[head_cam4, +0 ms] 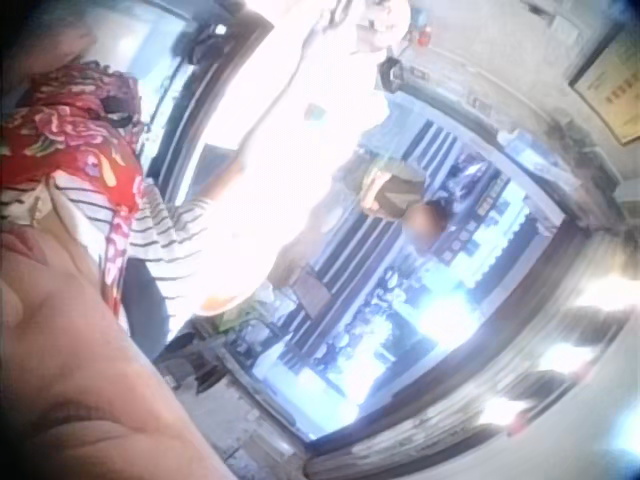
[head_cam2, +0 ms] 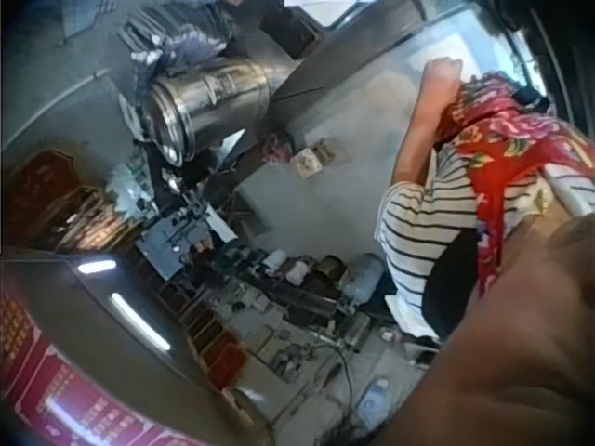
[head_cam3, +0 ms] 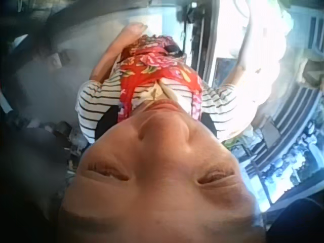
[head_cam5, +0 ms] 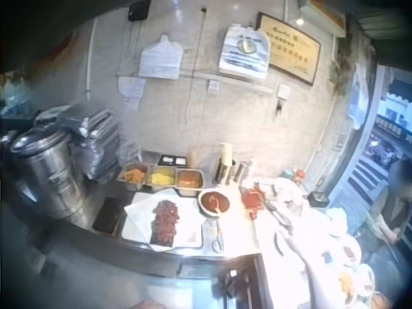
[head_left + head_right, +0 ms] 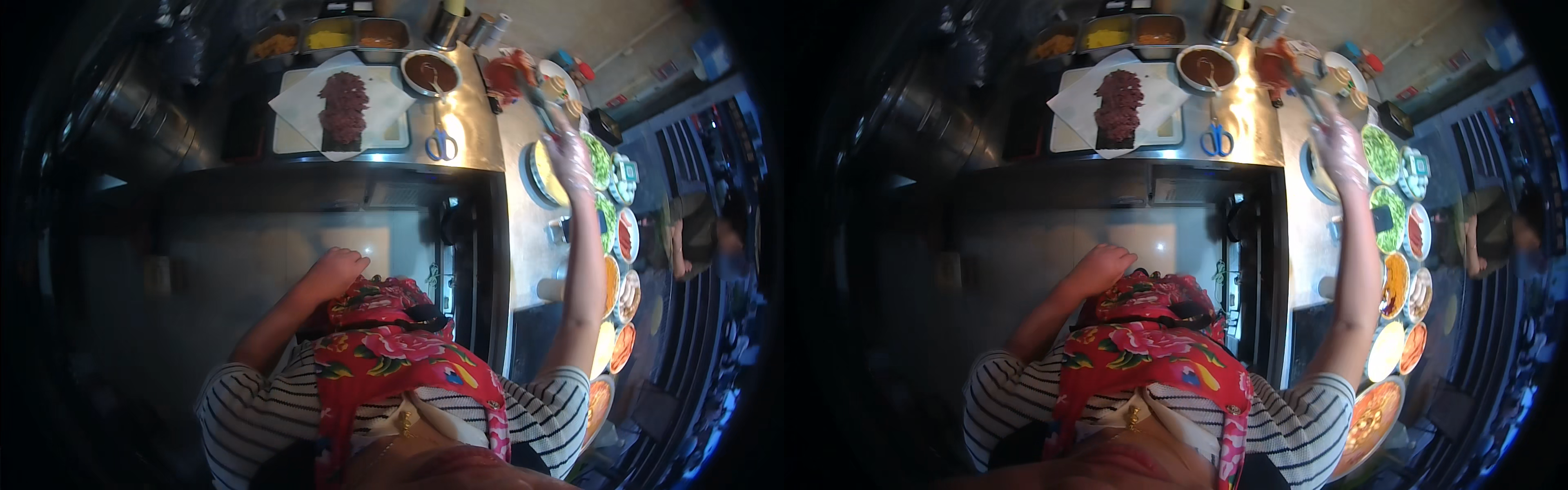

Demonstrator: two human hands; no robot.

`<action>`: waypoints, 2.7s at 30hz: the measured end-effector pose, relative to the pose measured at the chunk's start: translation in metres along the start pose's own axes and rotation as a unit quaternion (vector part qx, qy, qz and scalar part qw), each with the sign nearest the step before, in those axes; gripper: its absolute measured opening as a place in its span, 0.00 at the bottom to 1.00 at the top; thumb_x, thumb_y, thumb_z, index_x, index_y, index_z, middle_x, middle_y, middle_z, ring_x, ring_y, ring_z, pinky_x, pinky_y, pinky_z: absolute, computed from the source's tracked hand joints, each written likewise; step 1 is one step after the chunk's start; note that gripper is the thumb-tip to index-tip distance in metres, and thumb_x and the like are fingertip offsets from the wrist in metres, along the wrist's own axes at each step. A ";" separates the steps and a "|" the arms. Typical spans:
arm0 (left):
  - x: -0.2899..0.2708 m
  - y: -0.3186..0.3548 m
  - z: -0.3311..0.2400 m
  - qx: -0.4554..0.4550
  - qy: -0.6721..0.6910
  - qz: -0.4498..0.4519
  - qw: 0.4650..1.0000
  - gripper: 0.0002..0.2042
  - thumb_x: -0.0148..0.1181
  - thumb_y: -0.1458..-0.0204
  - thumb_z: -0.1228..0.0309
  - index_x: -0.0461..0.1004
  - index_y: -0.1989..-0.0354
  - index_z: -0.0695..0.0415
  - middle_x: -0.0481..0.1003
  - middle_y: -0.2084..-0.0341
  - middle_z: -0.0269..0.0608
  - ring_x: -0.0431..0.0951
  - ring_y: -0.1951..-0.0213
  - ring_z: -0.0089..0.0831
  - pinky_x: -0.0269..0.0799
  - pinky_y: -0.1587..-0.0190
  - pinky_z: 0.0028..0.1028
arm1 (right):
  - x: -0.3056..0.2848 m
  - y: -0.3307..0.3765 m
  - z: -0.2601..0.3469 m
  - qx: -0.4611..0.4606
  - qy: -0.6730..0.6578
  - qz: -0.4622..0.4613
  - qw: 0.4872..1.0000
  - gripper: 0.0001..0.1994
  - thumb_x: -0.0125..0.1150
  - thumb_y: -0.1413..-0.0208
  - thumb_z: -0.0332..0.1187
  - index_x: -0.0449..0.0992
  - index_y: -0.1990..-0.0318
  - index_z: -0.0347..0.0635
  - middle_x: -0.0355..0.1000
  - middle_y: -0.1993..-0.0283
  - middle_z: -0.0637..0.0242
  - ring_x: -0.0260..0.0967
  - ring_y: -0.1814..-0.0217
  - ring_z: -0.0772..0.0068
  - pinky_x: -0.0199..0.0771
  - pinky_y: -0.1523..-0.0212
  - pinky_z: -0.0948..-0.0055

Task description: The person assembles two food wraps at a street food stall. They place shredded vegetables and sauce onto a thin sheet, roll it into a cylinder, and place it in a plastic bag. Then they spread a dark paste on a paper, add shredded vegetables and sauce, roll it, and cut it with scissors.

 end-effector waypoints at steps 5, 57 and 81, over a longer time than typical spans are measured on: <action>-0.019 0.004 0.013 -0.108 0.037 -0.034 0.993 0.10 0.54 0.46 0.73 0.77 0.57 0.57 0.77 0.64 0.42 0.76 0.57 0.42 0.69 0.51 0.39 | 0.162 -0.099 0.080 -0.119 0.068 0.134 0.982 0.23 0.61 0.41 0.39 0.69 0.37 0.60 0.77 0.57 0.48 0.76 0.58 0.44 0.76 0.58 0.51; -0.327 -0.219 0.464 -0.330 -0.203 0.113 0.915 0.13 0.51 0.41 0.67 0.81 0.67 0.62 0.81 0.70 0.50 0.81 0.70 0.43 0.76 0.68 0.40 | 0.253 -0.137 0.120 0.115 -0.179 0.522 0.826 0.20 0.60 0.39 0.38 0.73 0.39 0.52 0.73 0.69 0.65 0.69 0.68 0.73 0.71 0.61 0.70; -0.156 -0.147 0.194 -0.203 -0.240 0.008 0.949 0.22 0.56 0.50 0.73 0.73 0.44 0.54 0.71 0.72 0.37 0.76 0.72 0.36 0.74 0.73 0.32 | 0.255 -0.158 0.125 0.020 -0.050 0.523 0.851 0.27 0.61 0.42 0.46 0.68 0.35 0.52 0.78 0.62 0.54 0.76 0.58 0.52 0.73 0.54 0.59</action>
Point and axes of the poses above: each hand's wrist, its own y-axis away from the middle knuckle, its own x-axis out of the palm, z = x × y, the point moved 2 cm from there along -y, towards the middle knuckle
